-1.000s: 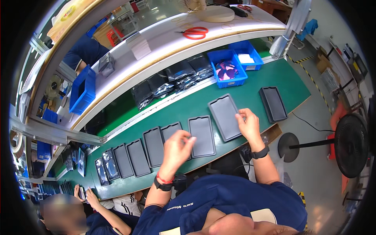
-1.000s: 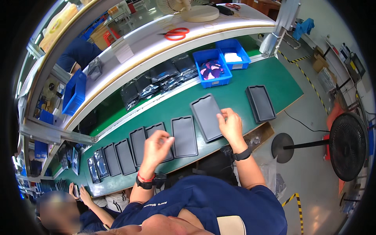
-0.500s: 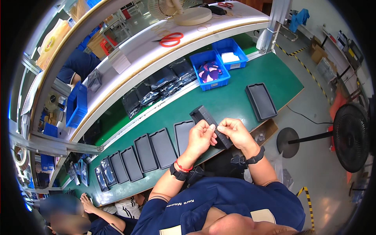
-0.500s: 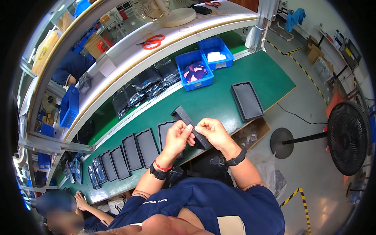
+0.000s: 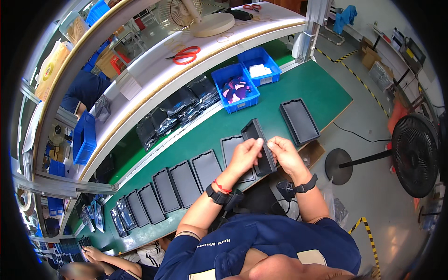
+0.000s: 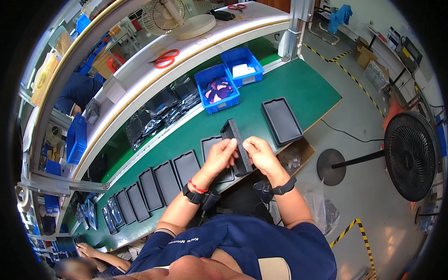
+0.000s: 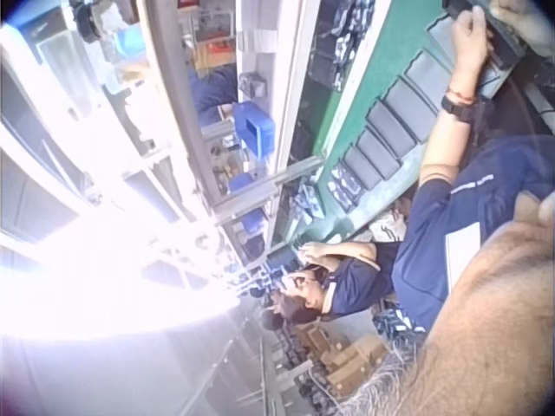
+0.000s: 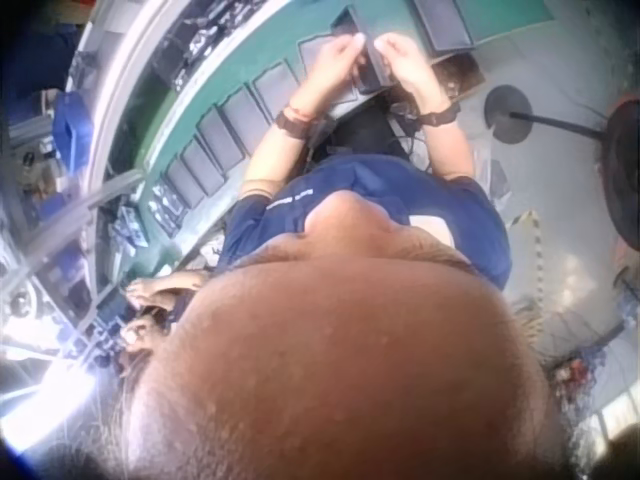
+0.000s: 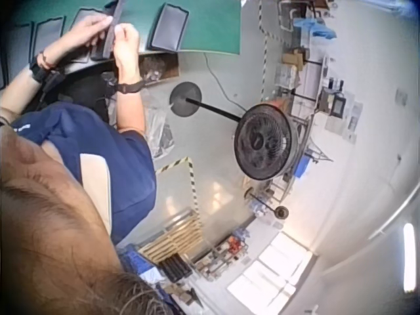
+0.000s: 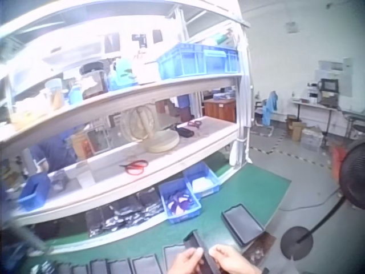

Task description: The person is assembling electronic components, specifically placing small parts and stickers into plastic housings on an assembly line.

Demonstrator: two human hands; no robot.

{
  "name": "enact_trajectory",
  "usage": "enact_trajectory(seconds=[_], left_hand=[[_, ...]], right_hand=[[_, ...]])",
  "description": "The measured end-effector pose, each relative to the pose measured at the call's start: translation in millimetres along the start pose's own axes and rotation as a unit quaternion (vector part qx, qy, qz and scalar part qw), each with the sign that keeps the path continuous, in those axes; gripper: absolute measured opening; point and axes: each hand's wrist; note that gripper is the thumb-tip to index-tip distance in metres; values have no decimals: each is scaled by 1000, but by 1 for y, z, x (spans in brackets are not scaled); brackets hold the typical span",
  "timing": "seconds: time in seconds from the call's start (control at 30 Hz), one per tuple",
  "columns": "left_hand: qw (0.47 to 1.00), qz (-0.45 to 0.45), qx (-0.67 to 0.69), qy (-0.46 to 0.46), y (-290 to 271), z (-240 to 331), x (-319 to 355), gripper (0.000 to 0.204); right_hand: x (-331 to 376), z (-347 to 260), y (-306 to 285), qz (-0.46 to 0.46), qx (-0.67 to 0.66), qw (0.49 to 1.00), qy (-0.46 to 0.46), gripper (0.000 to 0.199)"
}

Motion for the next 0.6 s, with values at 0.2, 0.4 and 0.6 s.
enact_trajectory(seconds=[0.2, 0.4, 0.6], left_hand=[[998, 54, -1, 25, 23, 1, -9, 32], [977, 71, -192, 61, 21, -35, -36, 32], [951, 12, -290, 110, 21, -26, -34, 26]], right_hand=[[-10, 25, -21, 70, -7, 993, -97, 13], [-27, 7, -91, 116, -47, 992, 10, 20], [-53, -5, -117, 111, 158, 976, 97, 24]])
Point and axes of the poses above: each hand's wrist, its own x-axis away from the middle knuckle, its own y-axis out of the palm, z = x × y, and after that the axes turned 1 degree about -z, right-handed
